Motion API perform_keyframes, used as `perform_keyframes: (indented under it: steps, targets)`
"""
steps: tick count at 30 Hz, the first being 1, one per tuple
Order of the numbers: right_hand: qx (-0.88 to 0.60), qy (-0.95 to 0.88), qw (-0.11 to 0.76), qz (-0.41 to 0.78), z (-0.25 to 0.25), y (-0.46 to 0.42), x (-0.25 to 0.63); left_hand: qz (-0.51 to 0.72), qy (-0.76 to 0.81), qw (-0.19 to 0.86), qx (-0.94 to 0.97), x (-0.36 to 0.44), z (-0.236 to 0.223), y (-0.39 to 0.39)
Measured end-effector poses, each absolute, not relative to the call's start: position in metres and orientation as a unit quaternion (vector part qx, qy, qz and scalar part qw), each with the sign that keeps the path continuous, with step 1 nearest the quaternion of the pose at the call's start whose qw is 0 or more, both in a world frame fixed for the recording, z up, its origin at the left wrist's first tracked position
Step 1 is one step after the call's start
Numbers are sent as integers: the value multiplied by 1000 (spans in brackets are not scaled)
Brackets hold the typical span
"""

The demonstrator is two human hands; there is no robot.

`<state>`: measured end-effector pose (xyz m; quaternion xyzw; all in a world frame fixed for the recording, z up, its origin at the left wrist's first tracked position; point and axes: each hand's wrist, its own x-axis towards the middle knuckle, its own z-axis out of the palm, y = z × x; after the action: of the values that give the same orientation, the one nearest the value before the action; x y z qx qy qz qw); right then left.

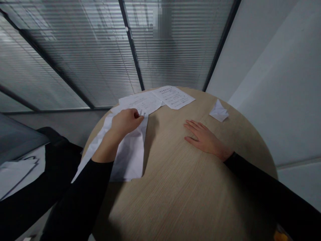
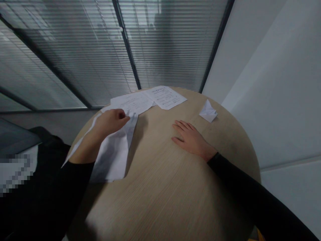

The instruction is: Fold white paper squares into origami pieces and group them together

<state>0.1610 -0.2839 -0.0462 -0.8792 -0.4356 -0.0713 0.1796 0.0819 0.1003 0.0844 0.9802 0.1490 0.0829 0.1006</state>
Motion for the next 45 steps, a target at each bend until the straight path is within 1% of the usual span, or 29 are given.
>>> perform_keyframes:
  steps: [4,7,9,11,16,19,22,25,27,29,31,33,35,37,42,45]
  targets:
    - [-877,-435,187,-75,-43,-282,159,115,126,350,921,90,73,80]
    - [-865,-442,225,-71,-36,-282,157,110,103,511,846,99,50,58]
    - [-851,-449,266,-60,-30,-281,156,100,93,564,814,103,32,43]
    - [-840,-447,305,-45,-26,-281,154,87,58,576,811,105,15,29]
    - [-836,-395,380,-28,-25,-279,151,61,-34,562,824,102,-5,5]
    - [-837,-362,408,-39,-30,-275,151,42,-84,530,843,94,-2,-2]
    - [-849,-325,414,-51,-34,-270,152,23,-127,509,851,88,4,-6]
    - [-850,-298,430,-53,-36,-269,155,36,-154,486,860,88,4,-2]
    - [-846,-289,444,-58,-37,-271,157,68,-152,461,872,91,1,6]
    - [-854,-285,429,-69,-37,-274,160,135,-140,410,891,95,-4,17]
    - [-872,-283,387,-97,-38,-279,164,171,-126,324,922,97,-9,25]
    - [-886,-285,341,-133,-41,-284,170,163,-109,252,948,98,-14,30]
    - [-889,-299,309,-158,-45,-290,178,145,-95,210,962,97,-17,30]
    - [-891,-306,294,-162,-49,-295,184,137,-98,192,967,96,-19,28]
    - [-885,-298,300,-193,-48,-300,183,131,-124,183,966,95,-20,26]
    - [-874,-381,263,-146,-43,-296,174,116,-142,174,968,95,-19,27]
